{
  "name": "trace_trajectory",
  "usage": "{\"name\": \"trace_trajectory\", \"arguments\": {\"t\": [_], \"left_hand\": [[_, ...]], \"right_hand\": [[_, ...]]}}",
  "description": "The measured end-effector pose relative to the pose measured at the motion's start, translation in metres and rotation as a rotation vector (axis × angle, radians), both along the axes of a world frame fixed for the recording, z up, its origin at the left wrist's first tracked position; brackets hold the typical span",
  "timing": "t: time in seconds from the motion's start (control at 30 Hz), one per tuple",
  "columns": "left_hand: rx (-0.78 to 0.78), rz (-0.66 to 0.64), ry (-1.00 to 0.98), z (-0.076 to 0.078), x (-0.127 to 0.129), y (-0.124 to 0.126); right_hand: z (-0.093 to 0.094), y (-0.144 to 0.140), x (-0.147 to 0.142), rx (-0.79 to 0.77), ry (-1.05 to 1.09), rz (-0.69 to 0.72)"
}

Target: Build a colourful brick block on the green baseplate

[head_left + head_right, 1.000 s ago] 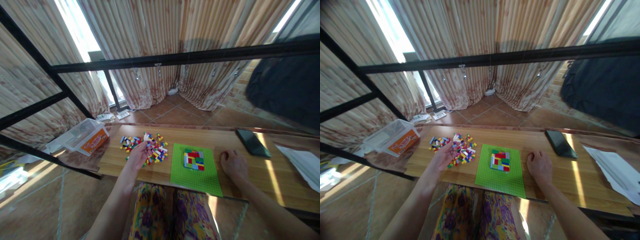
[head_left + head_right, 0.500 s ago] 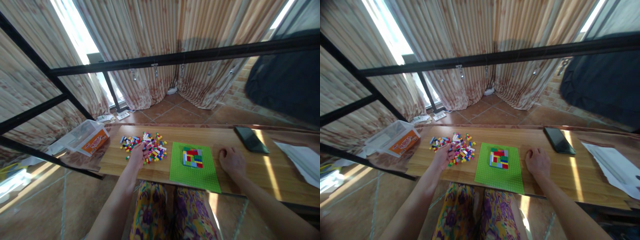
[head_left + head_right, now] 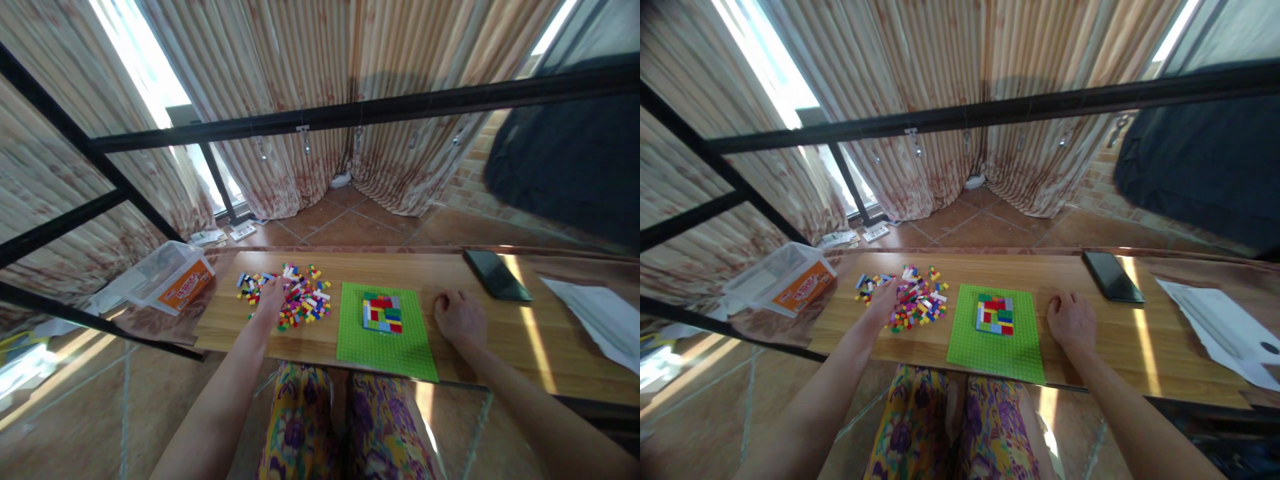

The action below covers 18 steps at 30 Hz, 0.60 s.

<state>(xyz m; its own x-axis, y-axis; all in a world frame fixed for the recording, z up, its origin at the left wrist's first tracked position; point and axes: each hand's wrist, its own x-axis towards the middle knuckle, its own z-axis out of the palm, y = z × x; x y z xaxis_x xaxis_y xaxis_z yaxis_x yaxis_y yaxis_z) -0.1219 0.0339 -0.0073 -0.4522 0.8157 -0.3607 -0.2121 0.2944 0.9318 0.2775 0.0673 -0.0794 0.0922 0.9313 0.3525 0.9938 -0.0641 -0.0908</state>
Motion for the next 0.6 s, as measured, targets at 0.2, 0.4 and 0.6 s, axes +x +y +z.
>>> {"name": "trace_trajectory", "arguments": {"t": [0.2,0.4,0.6], "left_hand": [[-0.027,-0.045,-0.035,-0.001,-0.010,0.002],[-0.007,-0.100,-0.118,0.003,-0.009,-0.008],[0.072,-0.123,-0.139,0.003,-0.007,-0.010]], "right_hand": [[0.000,0.000,0.000,0.018,0.021,0.008],[0.000,-0.001,0.000,0.018,0.011,0.017],[0.000,-0.001,0.000,0.010,-0.012,0.004]]}}
